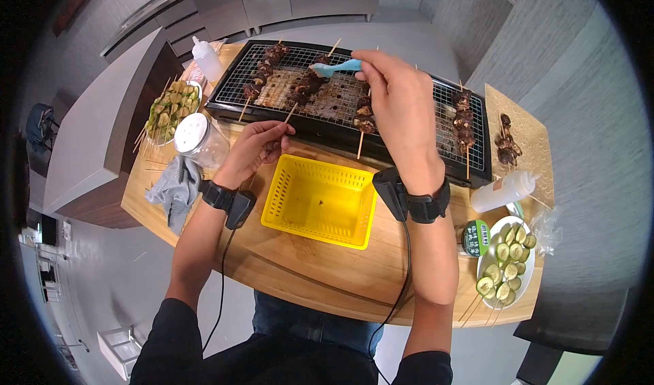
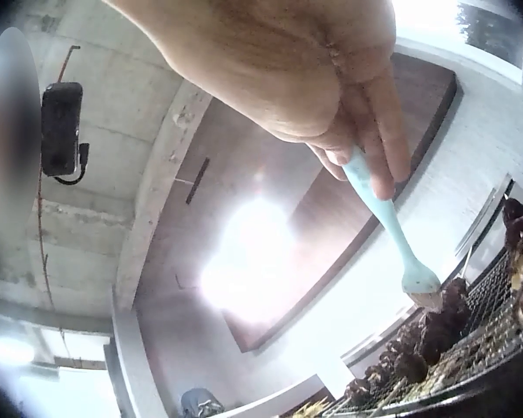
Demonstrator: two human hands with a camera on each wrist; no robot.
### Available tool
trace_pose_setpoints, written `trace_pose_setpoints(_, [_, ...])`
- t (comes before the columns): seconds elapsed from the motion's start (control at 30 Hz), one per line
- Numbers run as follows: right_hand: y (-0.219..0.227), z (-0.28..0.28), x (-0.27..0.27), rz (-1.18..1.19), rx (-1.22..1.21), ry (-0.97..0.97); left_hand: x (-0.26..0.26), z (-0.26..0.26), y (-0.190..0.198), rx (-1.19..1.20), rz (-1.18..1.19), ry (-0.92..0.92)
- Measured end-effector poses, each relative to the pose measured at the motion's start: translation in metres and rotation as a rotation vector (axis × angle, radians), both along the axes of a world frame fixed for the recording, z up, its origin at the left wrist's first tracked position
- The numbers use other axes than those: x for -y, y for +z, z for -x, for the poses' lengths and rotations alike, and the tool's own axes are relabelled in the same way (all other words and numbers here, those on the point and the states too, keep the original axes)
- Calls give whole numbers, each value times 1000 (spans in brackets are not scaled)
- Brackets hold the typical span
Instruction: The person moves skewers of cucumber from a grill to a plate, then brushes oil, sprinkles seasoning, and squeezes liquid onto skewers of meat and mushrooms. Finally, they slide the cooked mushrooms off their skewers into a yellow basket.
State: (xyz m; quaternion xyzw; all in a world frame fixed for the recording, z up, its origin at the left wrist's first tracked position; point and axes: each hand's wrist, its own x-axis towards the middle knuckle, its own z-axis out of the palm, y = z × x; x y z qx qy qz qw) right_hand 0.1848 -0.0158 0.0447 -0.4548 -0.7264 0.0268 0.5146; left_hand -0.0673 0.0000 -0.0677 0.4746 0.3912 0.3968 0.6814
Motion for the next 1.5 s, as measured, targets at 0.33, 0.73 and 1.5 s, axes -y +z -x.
trace_pose_setpoints(0.33, [7, -2, 5, 37, -30, 32, -1, 5, 3, 121, 18, -25])
trace_pose_setpoints(0.73, [9, -4, 5, -91, -96, 22, -5, 7, -2, 241, 45, -80])
trace_pose_setpoints(1.5, [14, -14, 7, -31, -102, -27, -4, 3, 8, 90, 246, 22])
